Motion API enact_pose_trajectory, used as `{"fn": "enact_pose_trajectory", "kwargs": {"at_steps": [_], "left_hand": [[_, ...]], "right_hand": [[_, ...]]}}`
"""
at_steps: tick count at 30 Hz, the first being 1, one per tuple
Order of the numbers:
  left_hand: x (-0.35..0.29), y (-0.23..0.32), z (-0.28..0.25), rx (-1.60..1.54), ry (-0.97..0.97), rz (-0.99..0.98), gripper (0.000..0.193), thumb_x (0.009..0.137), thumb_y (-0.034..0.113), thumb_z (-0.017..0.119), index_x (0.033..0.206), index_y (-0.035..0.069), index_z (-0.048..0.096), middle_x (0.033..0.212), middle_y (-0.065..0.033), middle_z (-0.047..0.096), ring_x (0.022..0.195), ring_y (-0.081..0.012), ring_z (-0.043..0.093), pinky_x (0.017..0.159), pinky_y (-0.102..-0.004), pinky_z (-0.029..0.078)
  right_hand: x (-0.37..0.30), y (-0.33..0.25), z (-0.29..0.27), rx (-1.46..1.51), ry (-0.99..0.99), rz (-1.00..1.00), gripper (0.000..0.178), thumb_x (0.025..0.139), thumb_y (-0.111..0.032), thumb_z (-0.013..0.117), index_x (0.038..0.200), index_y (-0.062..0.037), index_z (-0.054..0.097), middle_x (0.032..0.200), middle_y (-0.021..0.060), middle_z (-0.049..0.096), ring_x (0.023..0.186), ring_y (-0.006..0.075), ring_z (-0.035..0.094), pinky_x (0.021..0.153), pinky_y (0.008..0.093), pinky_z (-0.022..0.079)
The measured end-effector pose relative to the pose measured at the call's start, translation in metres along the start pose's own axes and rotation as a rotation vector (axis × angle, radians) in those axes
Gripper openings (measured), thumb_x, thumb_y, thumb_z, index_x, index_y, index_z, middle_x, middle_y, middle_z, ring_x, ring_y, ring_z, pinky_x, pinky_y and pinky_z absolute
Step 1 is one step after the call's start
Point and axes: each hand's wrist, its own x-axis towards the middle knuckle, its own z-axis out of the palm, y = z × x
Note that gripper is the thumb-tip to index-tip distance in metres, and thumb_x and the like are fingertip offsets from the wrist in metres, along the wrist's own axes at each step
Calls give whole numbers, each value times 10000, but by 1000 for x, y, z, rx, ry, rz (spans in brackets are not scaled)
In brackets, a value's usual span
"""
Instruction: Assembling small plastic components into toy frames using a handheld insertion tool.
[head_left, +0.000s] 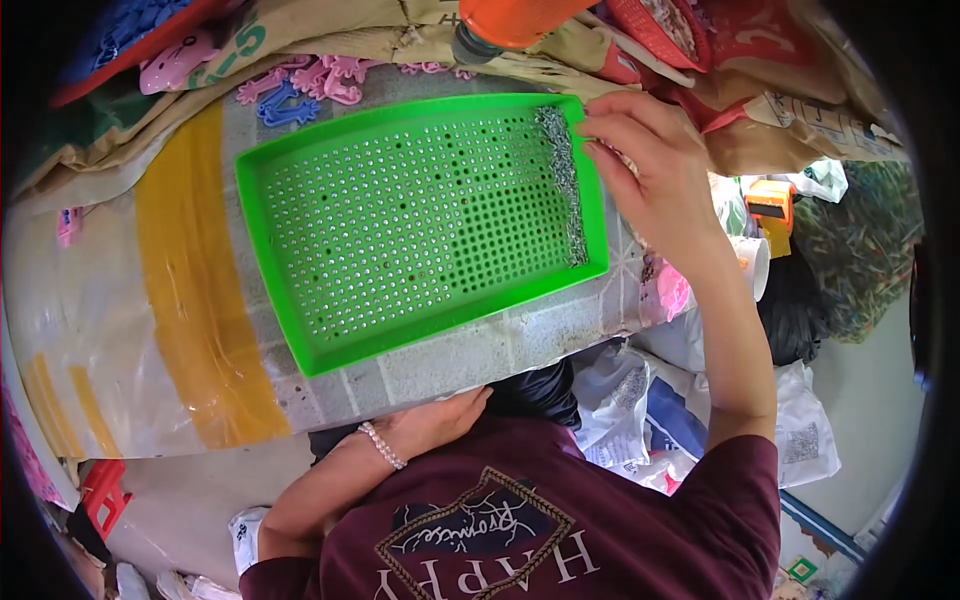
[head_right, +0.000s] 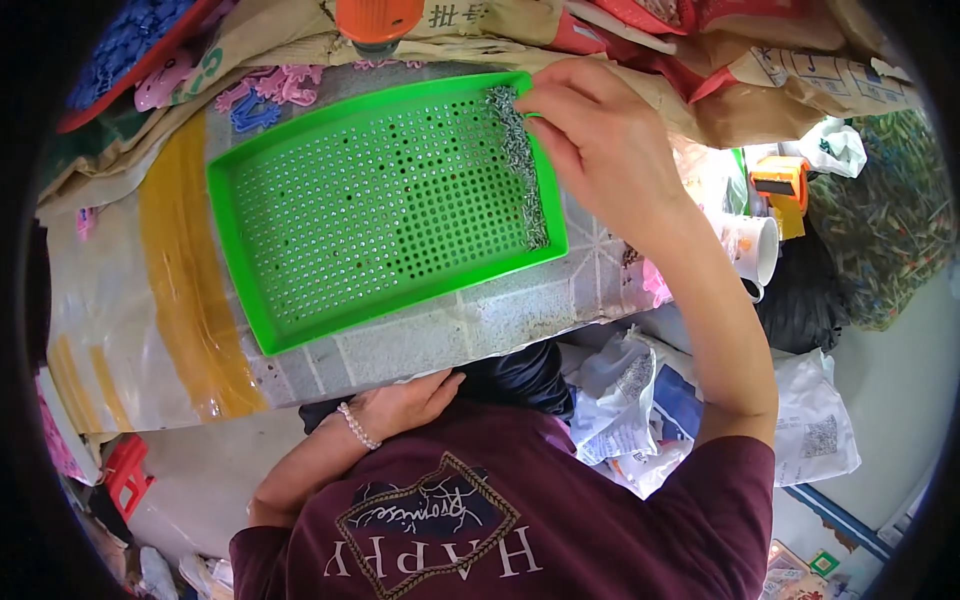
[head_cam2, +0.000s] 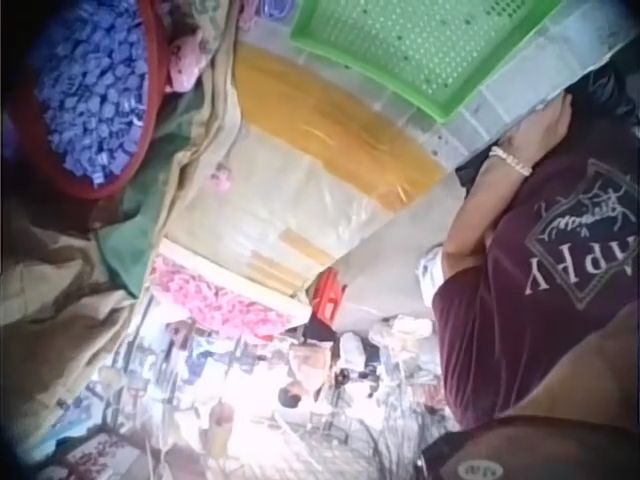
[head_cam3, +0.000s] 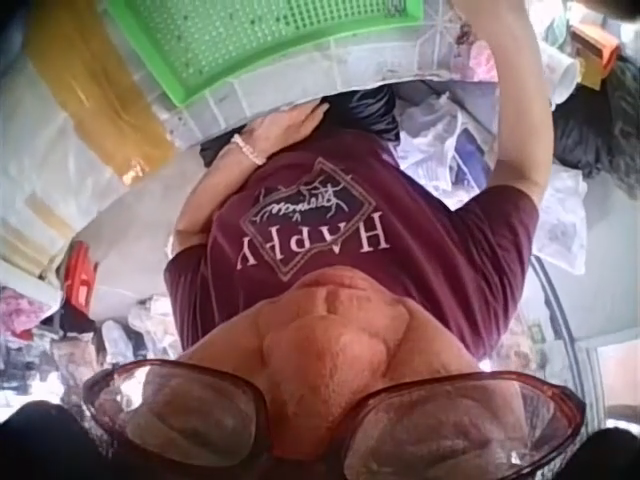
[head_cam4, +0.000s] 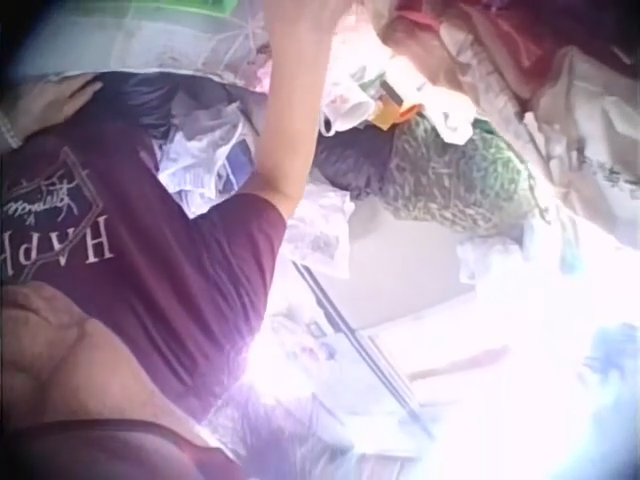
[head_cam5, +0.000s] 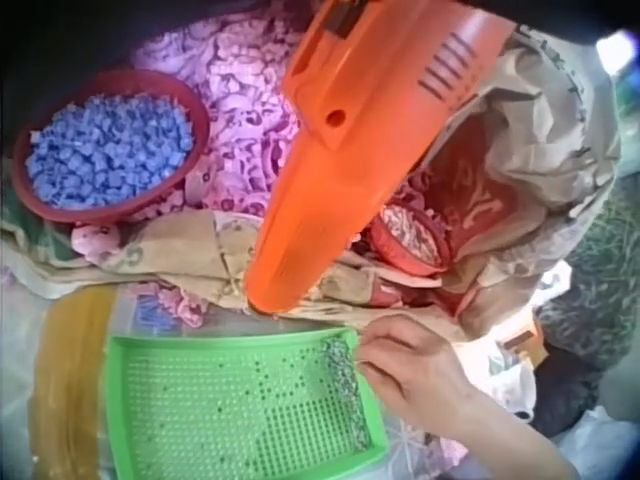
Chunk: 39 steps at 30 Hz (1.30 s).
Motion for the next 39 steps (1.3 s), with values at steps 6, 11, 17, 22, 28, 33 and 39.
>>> {"fn": "enact_pose_trajectory", "kwargs": {"at_steps": [6,11,17,22,28,33,39], "left_hand": [[-2,-5,-3,552,29,335,328,860,256,583,1145,94,594,1119,-126,609,1010,-290,606,873,-367,489],[4,3,-17,249,-100,67,364,873,281,565,1183,89,565,1181,-127,577,1084,-293,567,932,-377,456],[8,6,-20,185,-112,-5,404,879,292,562,1231,96,534,1233,-125,546,1131,-279,542,958,-367,439],[7,3,-22,505,-135,180,429,889,293,547,1267,95,500,1263,-123,523,1160,-279,521,985,-368,418],[9,2,-23,574,-107,243,394,863,275,588,1218,109,555,1205,-125,563,1093,-289,563,934,-380,453],[9,1,-20,511,-80,244,371,846,252,609,1189,114,584,1156,-125,589,1050,-294,585,901,-390,470],[15,5,-28,295,-50,110,345,845,246,607,1166,117,601,1136,-114,600,1028,-285,596,882,-380,481]], "right_hand": [[6,1,16,-60,-97,-17,145,752,-45,640,891,-89,637,839,84,565,788,287,571,676,371,487],[10,-3,19,-123,-82,-63,277,684,-21,615,937,-122,666,843,82,550,865,289,539,742,389,470],[8,-3,14,-313,-227,-78,401,654,-3,578,998,-179,687,936,82,553,960,280,519,790,383,461],[10,-3,6,-433,-296,-102,379,719,21,553,1061,-117,639,943,131,608,895,354,567,768,450,451],[13,-3,2,-364,-281,-48,361,720,8,559,1044,-119,652,952,131,609,896,350,566,779,447,448],[5,-7,4,-391,-189,-123,407,645,-5,584,997,-182,684,977,92,556,978,290,514,808,373,459],[-1,-3,-3,-160,-192,-60,321,620,26,599,887,-123,696,1002,105,566,976,307,505,795,369,459]]}}
